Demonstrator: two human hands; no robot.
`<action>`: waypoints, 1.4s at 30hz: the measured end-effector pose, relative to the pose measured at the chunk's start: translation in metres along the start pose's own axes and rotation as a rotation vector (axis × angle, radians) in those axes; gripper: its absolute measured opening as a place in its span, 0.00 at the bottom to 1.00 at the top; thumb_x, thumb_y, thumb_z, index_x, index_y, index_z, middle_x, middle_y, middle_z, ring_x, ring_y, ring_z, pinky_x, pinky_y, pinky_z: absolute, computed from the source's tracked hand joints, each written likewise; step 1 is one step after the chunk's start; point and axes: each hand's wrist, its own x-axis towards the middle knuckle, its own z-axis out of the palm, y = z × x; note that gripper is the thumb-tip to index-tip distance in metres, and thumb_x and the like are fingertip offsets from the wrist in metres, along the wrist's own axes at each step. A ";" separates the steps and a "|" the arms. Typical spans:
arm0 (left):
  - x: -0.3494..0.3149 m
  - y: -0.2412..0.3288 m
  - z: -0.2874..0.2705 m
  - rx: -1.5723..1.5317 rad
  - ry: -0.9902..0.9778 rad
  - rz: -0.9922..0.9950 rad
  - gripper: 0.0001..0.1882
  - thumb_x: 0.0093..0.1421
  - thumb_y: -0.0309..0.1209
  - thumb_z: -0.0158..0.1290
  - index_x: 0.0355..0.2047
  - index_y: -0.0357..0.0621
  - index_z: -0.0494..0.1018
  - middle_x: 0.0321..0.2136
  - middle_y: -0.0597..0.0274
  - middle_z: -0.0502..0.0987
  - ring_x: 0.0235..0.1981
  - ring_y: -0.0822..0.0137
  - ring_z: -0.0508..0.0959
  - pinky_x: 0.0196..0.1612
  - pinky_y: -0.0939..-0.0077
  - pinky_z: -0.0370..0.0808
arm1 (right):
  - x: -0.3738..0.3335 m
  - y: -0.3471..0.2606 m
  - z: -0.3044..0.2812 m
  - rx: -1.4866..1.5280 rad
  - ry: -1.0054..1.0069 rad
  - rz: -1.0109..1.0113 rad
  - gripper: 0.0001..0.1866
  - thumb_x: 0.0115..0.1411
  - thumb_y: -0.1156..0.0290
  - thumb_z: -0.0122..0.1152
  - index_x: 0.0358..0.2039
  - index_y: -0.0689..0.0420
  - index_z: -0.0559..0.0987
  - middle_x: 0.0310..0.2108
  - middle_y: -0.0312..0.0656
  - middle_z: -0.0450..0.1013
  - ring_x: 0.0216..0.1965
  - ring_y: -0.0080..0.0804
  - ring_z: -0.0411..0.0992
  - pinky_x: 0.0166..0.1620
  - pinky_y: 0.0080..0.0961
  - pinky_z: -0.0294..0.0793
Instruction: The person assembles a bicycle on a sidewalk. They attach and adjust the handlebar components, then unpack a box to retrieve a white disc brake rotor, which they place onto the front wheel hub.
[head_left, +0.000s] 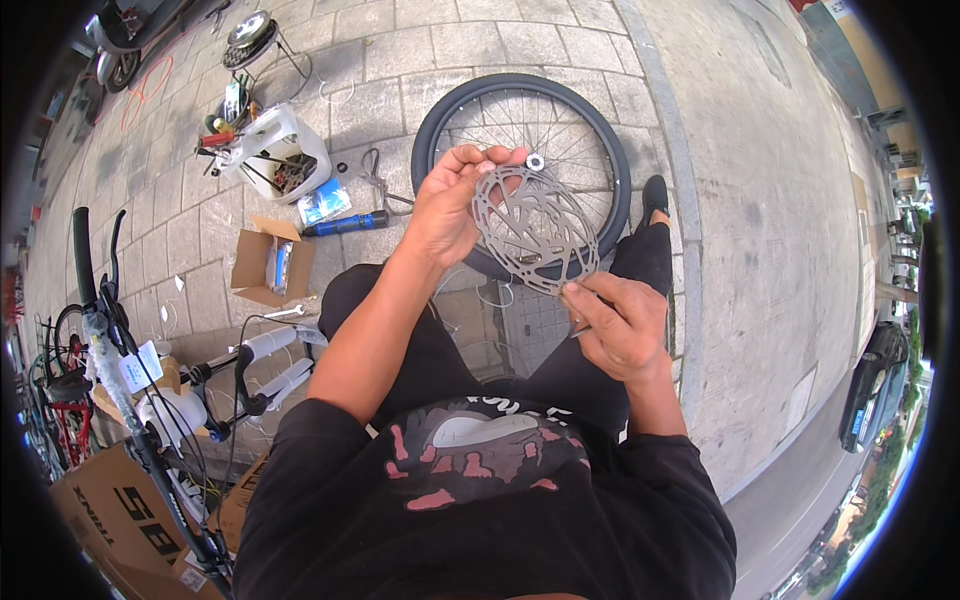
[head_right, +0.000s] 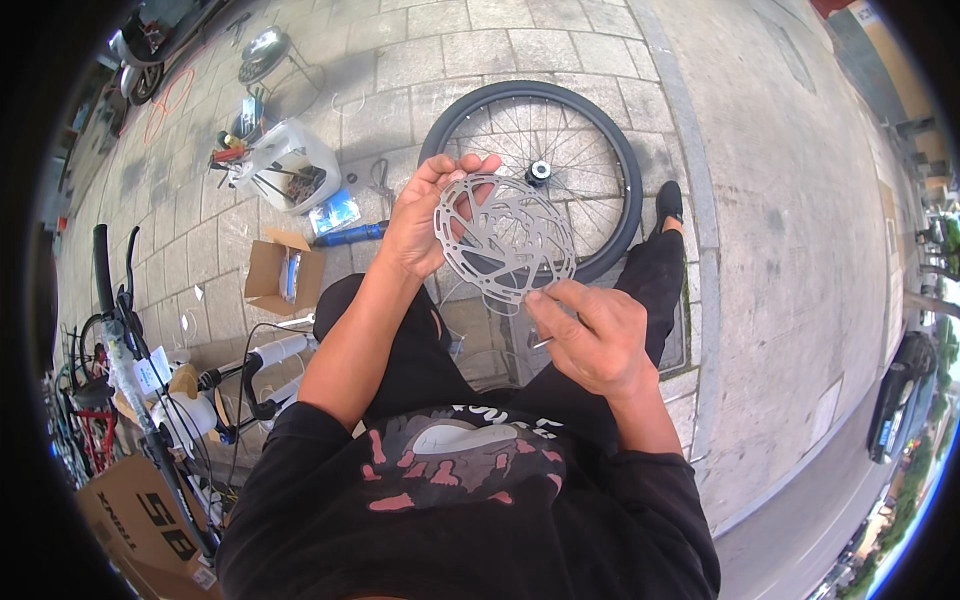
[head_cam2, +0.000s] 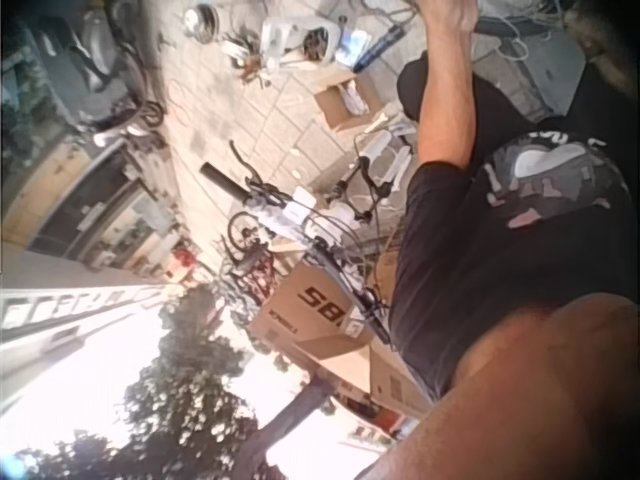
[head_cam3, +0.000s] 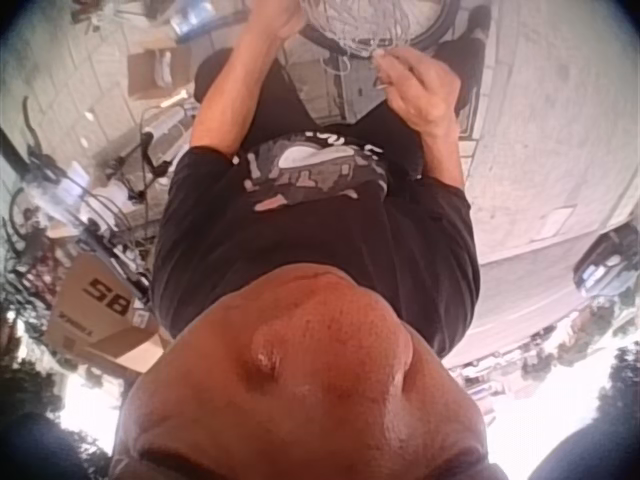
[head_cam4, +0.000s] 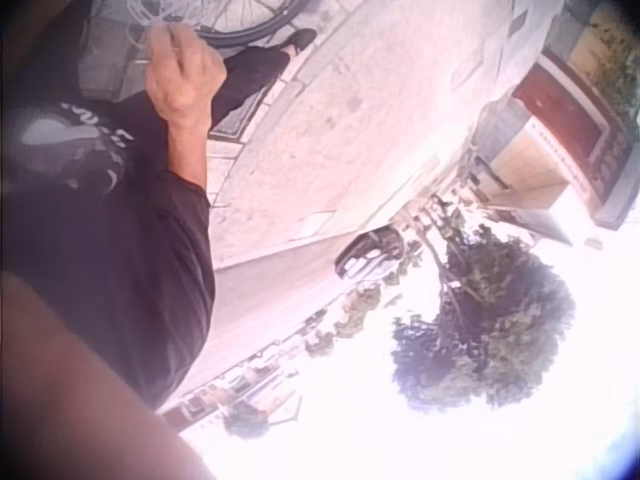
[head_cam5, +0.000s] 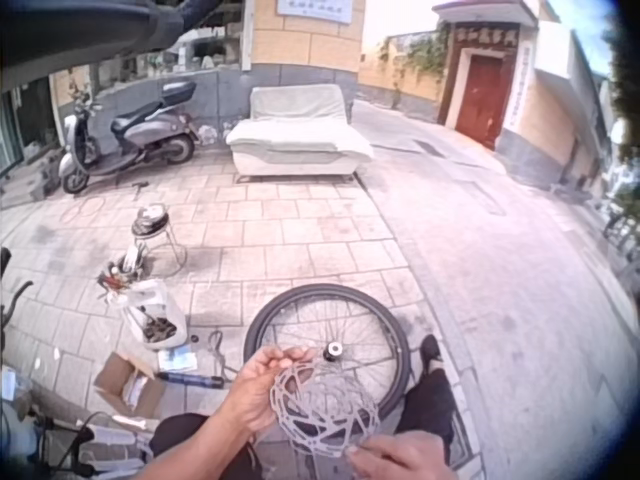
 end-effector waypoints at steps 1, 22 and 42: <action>0.000 0.000 0.000 0.005 0.002 0.001 0.06 0.81 0.22 0.56 0.49 0.50 0.77 0.56 0.58 0.87 0.69 0.53 0.83 0.71 0.55 0.84 | 0.001 -0.001 0.000 -0.001 0.014 0.006 0.27 0.46 0.81 0.81 0.51 0.57 0.90 0.42 0.39 0.84 0.29 0.34 0.83 0.28 0.29 0.76; -0.005 -0.015 0.011 0.121 0.127 -0.107 0.12 0.77 0.22 0.63 0.56 0.45 0.76 0.57 0.51 0.87 0.57 0.62 0.88 0.57 0.63 0.86 | -0.004 -0.019 0.009 -0.015 0.187 0.322 0.10 0.69 0.81 0.76 0.49 0.64 0.88 0.45 0.51 0.82 0.40 0.40 0.82 0.41 0.32 0.83; -0.002 -0.020 0.011 0.191 0.117 -0.130 0.08 0.76 0.23 0.66 0.51 0.42 0.79 0.45 0.64 0.84 0.46 0.68 0.86 0.54 0.61 0.90 | -0.007 -0.021 0.009 -0.034 0.226 0.335 0.08 0.72 0.83 0.71 0.50 0.66 0.86 0.44 0.50 0.80 0.40 0.39 0.79 0.41 0.31 0.80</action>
